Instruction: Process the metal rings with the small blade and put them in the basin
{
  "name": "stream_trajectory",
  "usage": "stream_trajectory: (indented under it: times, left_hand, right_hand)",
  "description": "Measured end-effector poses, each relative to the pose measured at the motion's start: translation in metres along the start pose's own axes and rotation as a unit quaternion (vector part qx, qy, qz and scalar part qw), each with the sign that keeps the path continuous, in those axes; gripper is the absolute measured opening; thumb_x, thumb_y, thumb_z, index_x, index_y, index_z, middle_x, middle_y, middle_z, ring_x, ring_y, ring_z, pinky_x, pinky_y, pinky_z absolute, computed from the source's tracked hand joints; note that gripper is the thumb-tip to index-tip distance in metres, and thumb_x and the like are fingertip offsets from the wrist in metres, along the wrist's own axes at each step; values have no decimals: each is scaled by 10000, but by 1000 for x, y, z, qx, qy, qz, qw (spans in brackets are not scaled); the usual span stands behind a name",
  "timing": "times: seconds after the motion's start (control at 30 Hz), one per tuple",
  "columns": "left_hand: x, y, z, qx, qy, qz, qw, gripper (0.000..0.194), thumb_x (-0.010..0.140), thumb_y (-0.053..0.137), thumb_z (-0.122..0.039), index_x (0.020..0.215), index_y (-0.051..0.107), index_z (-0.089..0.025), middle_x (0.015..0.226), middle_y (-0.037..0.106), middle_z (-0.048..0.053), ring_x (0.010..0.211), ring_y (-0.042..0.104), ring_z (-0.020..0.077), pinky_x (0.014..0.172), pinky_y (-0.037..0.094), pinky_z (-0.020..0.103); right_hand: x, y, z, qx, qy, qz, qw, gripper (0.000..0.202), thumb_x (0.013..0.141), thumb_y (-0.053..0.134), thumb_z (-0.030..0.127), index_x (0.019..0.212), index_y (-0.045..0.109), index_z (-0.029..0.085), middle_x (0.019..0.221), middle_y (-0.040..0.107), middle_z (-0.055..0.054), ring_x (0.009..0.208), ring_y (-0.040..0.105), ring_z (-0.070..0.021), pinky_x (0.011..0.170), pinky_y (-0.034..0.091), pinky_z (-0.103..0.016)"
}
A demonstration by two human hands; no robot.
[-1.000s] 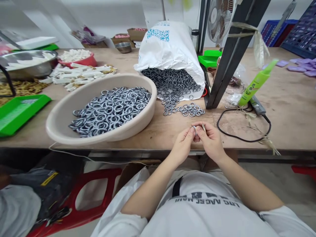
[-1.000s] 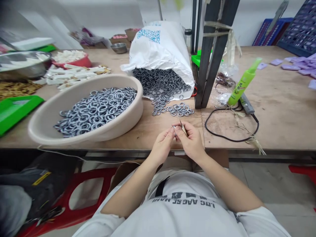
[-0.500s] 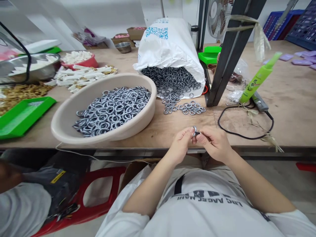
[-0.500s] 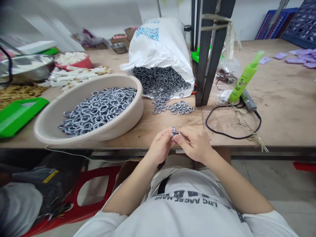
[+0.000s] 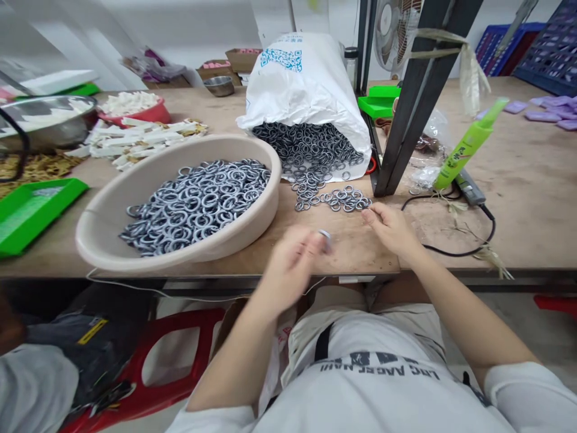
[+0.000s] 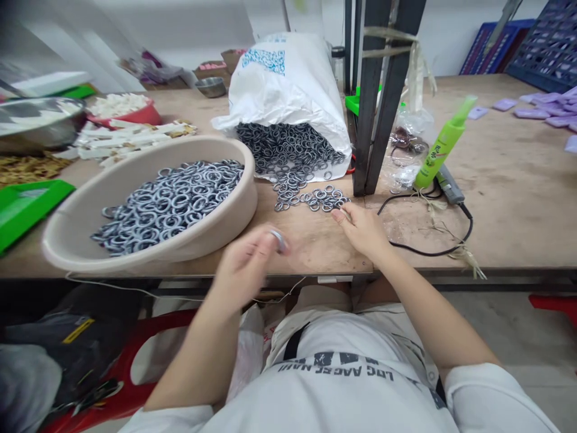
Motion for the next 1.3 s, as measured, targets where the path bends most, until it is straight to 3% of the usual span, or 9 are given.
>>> stream_trajectory:
  times: [0.13, 0.23, 0.37, 0.5, 0.67, 0.73, 0.83, 1.0, 1.3]
  left_hand:
    - [16, -81, 7, 411, -19, -244, 878, 424, 991, 385, -429, 1131, 696, -178, 1089, 713, 145, 1058, 617, 307, 1006, 309, 510]
    - [23, -117, 21, 524, -108, -230, 813, 548, 999, 284, -409, 1215, 676, -93, 1155, 685, 217, 1161, 598, 368, 961, 282, 546]
    - [25, -128, 40, 567, -167, -207, 780, 458, 929, 376, -298, 1187, 717, -133, 1112, 717, 193, 1089, 627, 358, 952, 316, 547]
    - [24, -126, 41, 569, -168, -253, 764, 514, 950, 403, -409, 1124, 717, -42, 1146, 686, 245, 1122, 567, 379, 1005, 320, 569]
    - [20, -72, 18, 474, -41, -315, 821, 479, 952, 465, -440, 1233, 638, -91, 1248, 628, 216, 1186, 514, 371, 1018, 332, 554]
    - [21, -26, 13, 341, 56, -140, 928, 383, 977, 436, -416, 1124, 662, -143, 1097, 690, 148, 1056, 585, 279, 968, 396, 450]
    - [21, 38, 19, 80, 31, 35, 996, 376, 986, 420, -447, 872, 656, -177, 873, 683, 84, 861, 606, 214, 838, 437, 362]
    - [20, 76, 32, -337, -117, 58, 932, 331, 926, 524, -464, 872, 647, -162, 733, 591, 21, 693, 543, 142, 686, 444, 272]
    - [8, 76, 26, -432, -185, -9, 883, 334, 829, 671, -454, 719, 580, -153, 654, 487, -17, 624, 417, 94, 602, 347, 234]
  right_hand:
    - [34, 6, 7, -146, -29, 20, 989, 359, 914, 579, 495, 1153, 664, 241, 1104, 725, -86, 933, 652, -272, 707, 424, -317]
    - [52, 19, 12, -201, -40, 61, 977, 305, 922, 575, 401, 1160, 672, 237, 1192, 697, -108, 989, 648, -300, 771, 449, -355]
    - [61, 26, 5, -199, -29, 69, 977, 286, 948, 515, 339, 1148, 668, 203, 1213, 672, -140, 1011, 639, -301, 822, 457, -378]
    - [49, 17, -7, -65, -35, 31, 997, 247, 959, 475, 325, 1069, 649, 188, 1124, 666, -119, 976, 623, -249, 822, 458, -348]
    - [13, 10, 7, 230, -2, 42, 972, 206, 956, 486, 364, 994, 597, 196, 832, 634, -13, 738, 563, -162, 697, 447, -286]
    - [-1, 8, 23, 314, -16, 52, 948, 200, 947, 533, 381, 959, 604, 194, 836, 624, -3, 772, 562, -150, 734, 450, -280]
    - [-18, 4, 44, 411, -29, 85, 907, 203, 937, 582, 394, 903, 620, 197, 818, 627, 3, 770, 584, -141, 747, 473, -284]
    - [-42, 0, 51, 415, -18, 45, 908, 226, 912, 646, 427, 975, 674, 212, 773, 650, -3, 707, 620, -151, 709, 510, -308]
    - [-47, 4, 55, 343, -63, 18, 937, 266, 912, 647, 448, 1012, 704, 208, 824, 670, -32, 795, 654, -187, 786, 516, -352]
Point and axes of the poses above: each hand's wrist, its own x-axis towards the middle knuckle, its own y-axis out of the palm, z = x × y, the point moved 1 cm from there along x, towards the middle knuckle
